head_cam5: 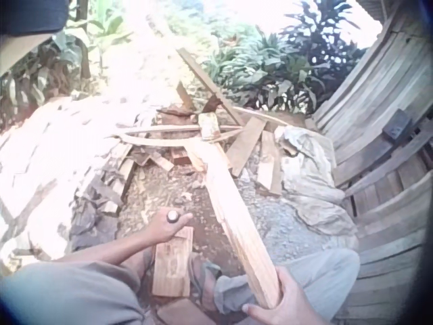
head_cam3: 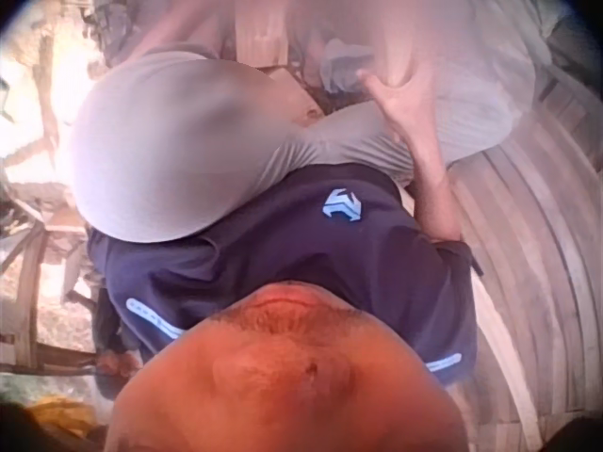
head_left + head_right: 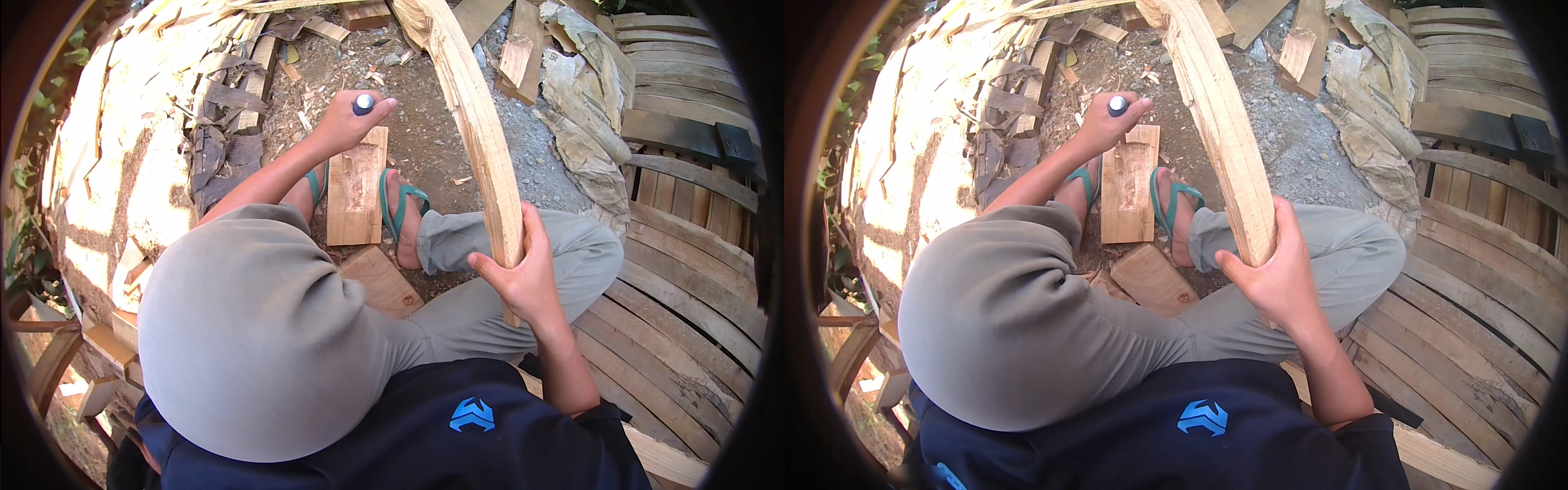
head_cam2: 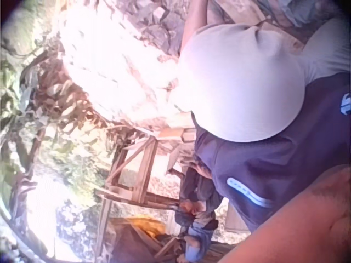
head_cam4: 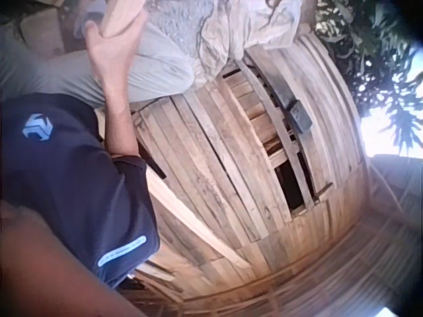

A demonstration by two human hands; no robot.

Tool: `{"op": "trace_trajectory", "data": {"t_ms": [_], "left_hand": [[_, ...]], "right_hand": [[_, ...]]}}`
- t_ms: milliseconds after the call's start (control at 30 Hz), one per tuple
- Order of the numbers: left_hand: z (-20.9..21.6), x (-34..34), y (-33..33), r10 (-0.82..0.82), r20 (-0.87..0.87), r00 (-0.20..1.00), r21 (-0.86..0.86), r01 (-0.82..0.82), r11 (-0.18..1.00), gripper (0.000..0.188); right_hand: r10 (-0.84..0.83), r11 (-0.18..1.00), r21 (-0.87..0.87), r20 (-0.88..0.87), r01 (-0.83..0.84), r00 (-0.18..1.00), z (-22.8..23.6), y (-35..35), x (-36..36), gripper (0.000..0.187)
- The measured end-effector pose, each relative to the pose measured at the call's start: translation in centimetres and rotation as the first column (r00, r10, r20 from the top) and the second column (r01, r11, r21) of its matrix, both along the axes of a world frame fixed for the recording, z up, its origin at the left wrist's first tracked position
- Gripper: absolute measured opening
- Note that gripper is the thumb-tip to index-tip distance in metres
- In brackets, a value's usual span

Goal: The person is using a chisel and a piece of scrap wood as a mallet to carve a rectangular groove into a larger block of wood.

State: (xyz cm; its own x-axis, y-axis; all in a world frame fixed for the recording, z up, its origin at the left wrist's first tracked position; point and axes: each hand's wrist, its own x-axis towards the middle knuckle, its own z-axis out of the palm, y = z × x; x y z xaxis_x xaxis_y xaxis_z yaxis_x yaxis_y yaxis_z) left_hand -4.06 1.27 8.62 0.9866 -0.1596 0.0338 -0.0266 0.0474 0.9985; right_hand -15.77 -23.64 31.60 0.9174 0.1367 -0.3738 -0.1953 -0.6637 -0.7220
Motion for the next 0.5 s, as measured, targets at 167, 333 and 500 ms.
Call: {"op": "trace_trajectory", "data": {"t_ms": [167,333,500], "left_hand": [[-1.0,-0.2,0.4,0.005,-0.010,1.000,0.024,-0.005,1.000,0.035],[-1.1,-0.5,-0.5,0.017,0.061,0.998,0.012,-0.018,1.000,0.036],[-0.5,-0.4,-0.3,-0.044,0.072,0.996,0.085,0.037,0.996,0.037]], "right_hand": [[-0.030,0.999,-0.039,-0.024,0.029,0.999,-1.2,-0.6,-1.7,0.062],[0.042,0.970,-0.245,0.108,-0.014,0.993,-1.3,0.9,-2.8,0.064],[0.084,0.966,-0.260,0.329,0.004,0.941,0.3,2.0,-1.7,0.063]]}}
